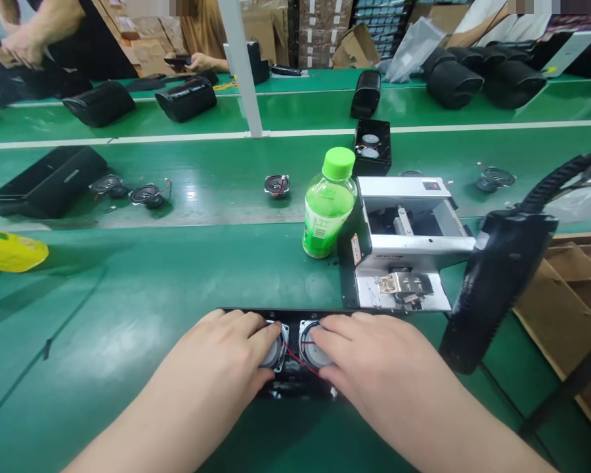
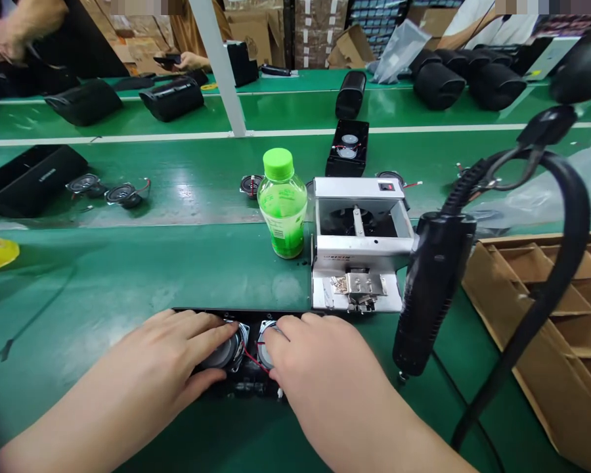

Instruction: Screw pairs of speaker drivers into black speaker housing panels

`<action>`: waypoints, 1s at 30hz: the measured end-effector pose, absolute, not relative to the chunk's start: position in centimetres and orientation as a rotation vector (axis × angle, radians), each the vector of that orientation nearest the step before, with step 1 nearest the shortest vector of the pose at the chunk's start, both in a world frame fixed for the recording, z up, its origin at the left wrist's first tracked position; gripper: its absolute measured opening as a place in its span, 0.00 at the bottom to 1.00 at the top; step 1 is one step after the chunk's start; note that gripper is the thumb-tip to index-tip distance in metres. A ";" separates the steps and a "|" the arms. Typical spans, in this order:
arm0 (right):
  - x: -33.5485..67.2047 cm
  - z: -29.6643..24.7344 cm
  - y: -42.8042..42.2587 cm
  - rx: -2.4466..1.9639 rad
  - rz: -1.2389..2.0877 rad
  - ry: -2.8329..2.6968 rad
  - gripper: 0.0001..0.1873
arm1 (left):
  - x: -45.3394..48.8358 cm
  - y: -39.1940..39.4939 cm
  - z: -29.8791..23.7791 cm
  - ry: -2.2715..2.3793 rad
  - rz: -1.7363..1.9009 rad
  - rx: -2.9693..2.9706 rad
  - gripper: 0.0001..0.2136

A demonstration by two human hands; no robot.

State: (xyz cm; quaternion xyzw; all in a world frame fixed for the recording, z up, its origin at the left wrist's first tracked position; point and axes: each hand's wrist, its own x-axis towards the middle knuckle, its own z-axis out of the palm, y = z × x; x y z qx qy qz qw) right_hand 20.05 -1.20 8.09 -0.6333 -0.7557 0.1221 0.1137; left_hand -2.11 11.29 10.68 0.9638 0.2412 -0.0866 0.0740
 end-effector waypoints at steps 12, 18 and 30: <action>20.7 7.8 -0.7 -1.757 0.250 -2.259 0.18 | -2.5 11.4 10.0 0.721 -0.161 2.813 0.20; 20.8 7.7 -1.0 -1.735 0.262 -2.253 0.14 | -2.8 11.6 9.8 0.749 -0.179 2.789 0.21; 21.1 9.2 -2.5 -1.687 0.091 -2.269 0.16 | -2.8 12.0 9.2 0.799 -0.153 2.815 0.21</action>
